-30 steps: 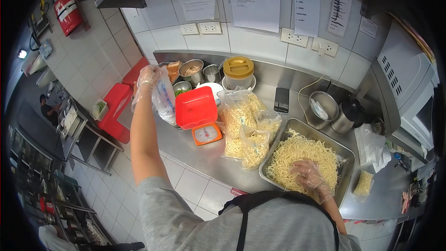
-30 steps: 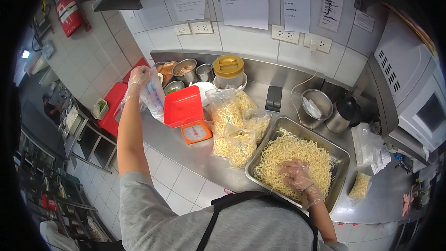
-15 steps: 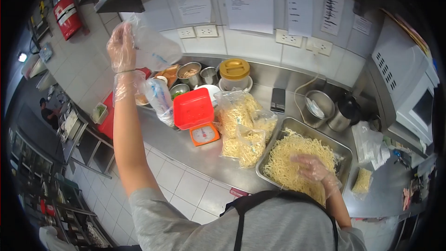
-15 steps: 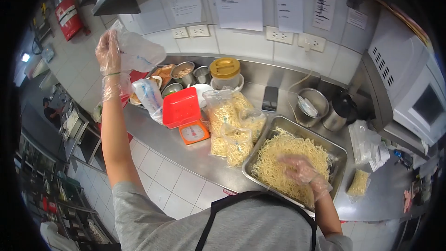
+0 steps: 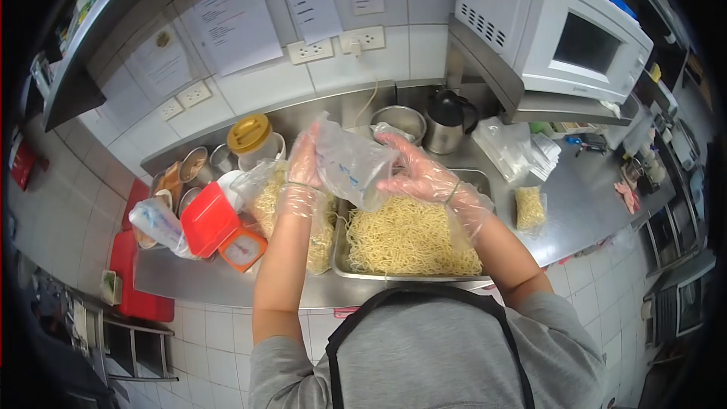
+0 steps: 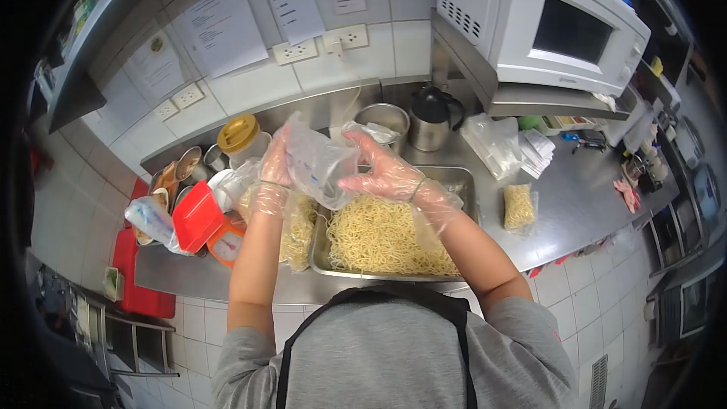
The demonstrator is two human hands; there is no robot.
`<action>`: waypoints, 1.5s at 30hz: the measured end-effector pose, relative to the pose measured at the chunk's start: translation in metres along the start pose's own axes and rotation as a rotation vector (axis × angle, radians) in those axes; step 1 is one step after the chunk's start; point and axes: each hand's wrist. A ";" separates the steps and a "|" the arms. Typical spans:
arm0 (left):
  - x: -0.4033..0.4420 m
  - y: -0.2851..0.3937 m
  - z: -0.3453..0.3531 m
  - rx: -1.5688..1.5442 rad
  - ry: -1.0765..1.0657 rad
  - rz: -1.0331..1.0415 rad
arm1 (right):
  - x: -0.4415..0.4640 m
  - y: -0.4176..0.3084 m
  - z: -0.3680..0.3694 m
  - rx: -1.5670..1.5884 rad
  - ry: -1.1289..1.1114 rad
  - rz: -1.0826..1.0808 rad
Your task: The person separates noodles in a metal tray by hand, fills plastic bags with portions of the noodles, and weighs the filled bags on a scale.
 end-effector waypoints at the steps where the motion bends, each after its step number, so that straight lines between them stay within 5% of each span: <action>1: 0.000 -0.011 0.009 0.029 0.049 -0.026 | 0.001 0.002 -0.001 0.013 0.066 0.056; 3: 0.000 -0.021 0.021 0.404 0.222 0.053 | 0.004 0.006 -0.009 0.041 0.193 0.167; 6: -0.009 -0.018 0.040 0.877 0.323 0.517 | 0.002 0.013 -0.031 -0.581 0.436 0.129; 9: -0.061 0.019 0.099 1.510 0.036 0.713 | 0.006 0.022 -0.032 -0.719 0.462 0.223; 12: -0.081 -0.010 0.113 1.581 -0.264 0.402 | 0.012 0.019 -0.020 -0.692 0.301 0.144; 15: -0.053 -0.060 0.031 1.772 -0.068 0.254 | 0.006 0.006 -0.017 -0.301 0.092 0.238; 17: -0.055 -0.070 0.006 1.629 -0.056 0.279 | -0.008 0.028 -0.018 0.126 -0.018 0.220; 20: -0.069 -0.092 -0.019 1.465 0.049 0.230 | -0.046 0.079 -0.006 -0.666 0.063 0.145; 22: -0.079 -0.112 -0.033 1.437 0.109 0.269 | -0.074 0.100 0.028 -0.941 -0.074 0.464; 24: -0.085 -0.133 -0.041 1.457 0.145 0.403 | -0.081 0.103 0.034 -0.998 -0.177 0.644; 29: -0.091 -0.134 -0.031 1.398 0.191 0.356 | -0.071 0.118 0.013 -0.790 -0.145 0.580; 33: -0.090 -0.133 -0.035 1.346 0.157 0.279 | -0.046 0.019 -0.029 -0.381 -0.035 0.646; 37: -0.089 -0.136 -0.036 1.325 0.200 0.317 | -0.022 -0.073 -0.067 -0.717 0.223 0.271; 45: -0.090 -0.129 -0.031 1.286 0.180 0.317 | 0.000 -0.163 -0.089 -0.388 0.264 0.217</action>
Point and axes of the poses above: each hand's wrist, its own x-axis towards the middle knuckle, its own z-axis out of the palm, y = z × x, and after that the axes turned 12 degrees about -y, right-handed
